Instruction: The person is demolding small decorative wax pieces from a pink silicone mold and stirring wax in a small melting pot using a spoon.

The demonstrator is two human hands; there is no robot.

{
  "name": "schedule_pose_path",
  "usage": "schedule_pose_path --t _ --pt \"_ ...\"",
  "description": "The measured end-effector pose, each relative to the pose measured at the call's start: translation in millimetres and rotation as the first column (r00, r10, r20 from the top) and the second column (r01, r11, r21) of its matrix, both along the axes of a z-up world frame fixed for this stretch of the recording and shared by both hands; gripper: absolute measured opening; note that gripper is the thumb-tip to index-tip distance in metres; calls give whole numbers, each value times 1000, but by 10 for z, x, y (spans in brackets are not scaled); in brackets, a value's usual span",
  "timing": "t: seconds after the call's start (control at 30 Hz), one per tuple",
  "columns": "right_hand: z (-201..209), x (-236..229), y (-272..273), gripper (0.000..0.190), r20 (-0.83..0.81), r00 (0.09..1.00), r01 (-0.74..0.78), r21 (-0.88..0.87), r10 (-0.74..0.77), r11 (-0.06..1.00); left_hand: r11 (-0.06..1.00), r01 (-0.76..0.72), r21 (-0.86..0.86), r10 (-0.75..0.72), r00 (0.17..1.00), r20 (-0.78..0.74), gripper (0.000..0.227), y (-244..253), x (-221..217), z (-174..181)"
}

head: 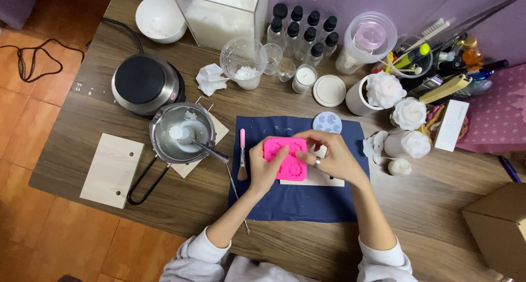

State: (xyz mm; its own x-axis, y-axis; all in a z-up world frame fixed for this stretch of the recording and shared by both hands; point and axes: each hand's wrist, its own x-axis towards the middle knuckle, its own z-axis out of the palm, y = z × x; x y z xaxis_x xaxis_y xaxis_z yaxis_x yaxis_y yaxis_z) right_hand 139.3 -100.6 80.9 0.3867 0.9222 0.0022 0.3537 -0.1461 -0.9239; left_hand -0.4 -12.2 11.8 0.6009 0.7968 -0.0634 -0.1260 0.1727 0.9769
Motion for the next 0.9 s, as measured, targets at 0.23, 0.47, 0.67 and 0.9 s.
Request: schedule_pose_path --t 0.23,0.47,0.67,0.9 --pt "34 92 -69 33 -43 997 -63 -86 60 994 1000 16 18 -16 1000 14 13 -28 15 102" --pt "187 86 -76 11 106 991 -56 -202 79 978 984 87 157 -82 996 -37 38 -47 23 31" --pt "68 195 -138 10 366 905 -13 -485 216 874 907 205 367 -143 971 -190 36 -85 35 101" --pt "29 148 -59 17 444 841 37 -617 310 786 642 225 733 -30 963 -269 22 -88 108 -305"
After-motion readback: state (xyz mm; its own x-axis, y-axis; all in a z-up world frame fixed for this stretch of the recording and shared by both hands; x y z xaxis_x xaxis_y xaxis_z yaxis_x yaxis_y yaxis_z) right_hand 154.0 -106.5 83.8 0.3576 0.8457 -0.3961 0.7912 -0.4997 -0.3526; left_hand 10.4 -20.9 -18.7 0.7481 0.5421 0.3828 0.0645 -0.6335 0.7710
